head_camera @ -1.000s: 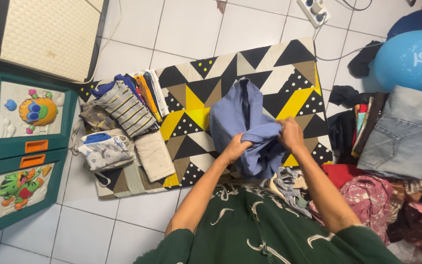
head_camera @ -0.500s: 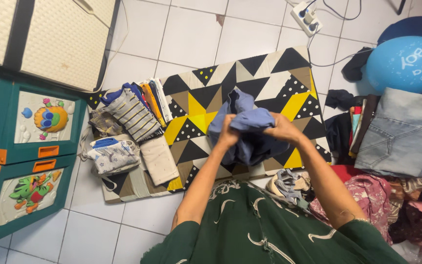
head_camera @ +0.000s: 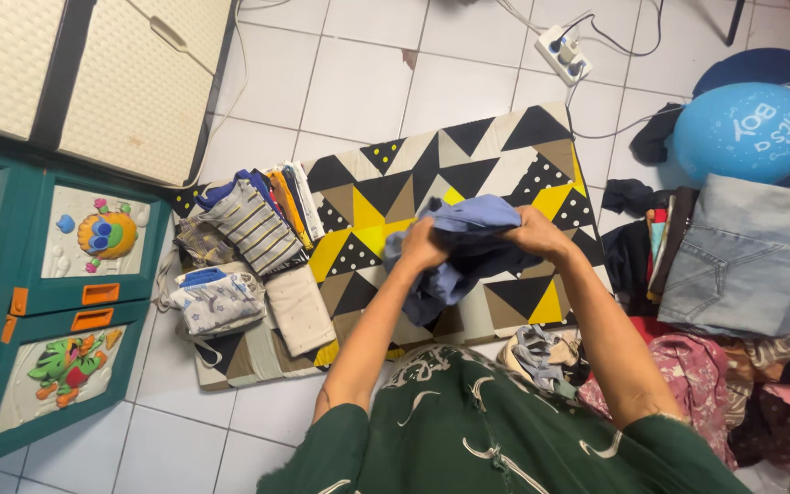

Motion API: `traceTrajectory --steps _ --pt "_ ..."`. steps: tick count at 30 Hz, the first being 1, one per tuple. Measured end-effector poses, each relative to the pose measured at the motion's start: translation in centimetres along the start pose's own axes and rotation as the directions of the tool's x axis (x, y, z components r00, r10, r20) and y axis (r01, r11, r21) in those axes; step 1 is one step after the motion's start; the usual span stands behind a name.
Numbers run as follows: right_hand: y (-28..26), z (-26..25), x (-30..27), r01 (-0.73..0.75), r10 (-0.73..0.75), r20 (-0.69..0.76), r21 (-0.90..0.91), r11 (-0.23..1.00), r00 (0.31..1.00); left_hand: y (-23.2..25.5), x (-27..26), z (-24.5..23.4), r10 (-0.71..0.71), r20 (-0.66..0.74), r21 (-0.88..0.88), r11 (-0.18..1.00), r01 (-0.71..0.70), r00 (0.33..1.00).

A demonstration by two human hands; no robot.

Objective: The person folds a pair of light blue denim shorts and then a blue long-sleeved shirt on a patterned mat. The person smooths and aligns each item before folding it into a compact rectangle and placing it aside.

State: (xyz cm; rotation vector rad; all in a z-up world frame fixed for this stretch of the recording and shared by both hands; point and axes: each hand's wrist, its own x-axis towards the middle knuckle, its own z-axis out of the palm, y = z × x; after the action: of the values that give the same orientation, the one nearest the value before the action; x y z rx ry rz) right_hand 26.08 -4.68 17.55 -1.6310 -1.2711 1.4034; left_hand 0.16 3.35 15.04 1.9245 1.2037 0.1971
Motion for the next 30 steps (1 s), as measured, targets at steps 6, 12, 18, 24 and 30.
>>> traceTrajectory --steps 6,12,18,24,30 --pt "-8.5 -0.4 -1.8 -0.042 -0.278 -0.466 -0.566 0.823 0.84 -3.2 1.6 1.5 -0.078 0.153 -0.586 0.795 0.154 0.985" --pt "-9.9 3.1 -4.9 0.29 -0.41 -0.459 -0.311 0.905 0.788 -1.7 2.1 2.5 -0.25 0.12 -0.941 0.28 0.191 0.961" --pt "-1.0 7.8 -3.1 0.251 -0.306 -0.298 -0.208 0.945 0.904 2.5 1.7 4.1 -0.077 -0.053 -0.898 0.439 -0.014 0.996" --pt "7.0 6.1 2.4 0.282 -0.324 -0.013 -0.459 0.842 0.946 7.6 -1.3 3.0 0.065 -0.188 -0.632 0.756 -0.172 0.98" --pt "10.1 7.9 3.0 0.315 -0.237 -0.285 0.271 0.91 0.929 9.7 -3.6 2.8 0.022 -0.205 -0.365 0.926 -0.097 0.978"
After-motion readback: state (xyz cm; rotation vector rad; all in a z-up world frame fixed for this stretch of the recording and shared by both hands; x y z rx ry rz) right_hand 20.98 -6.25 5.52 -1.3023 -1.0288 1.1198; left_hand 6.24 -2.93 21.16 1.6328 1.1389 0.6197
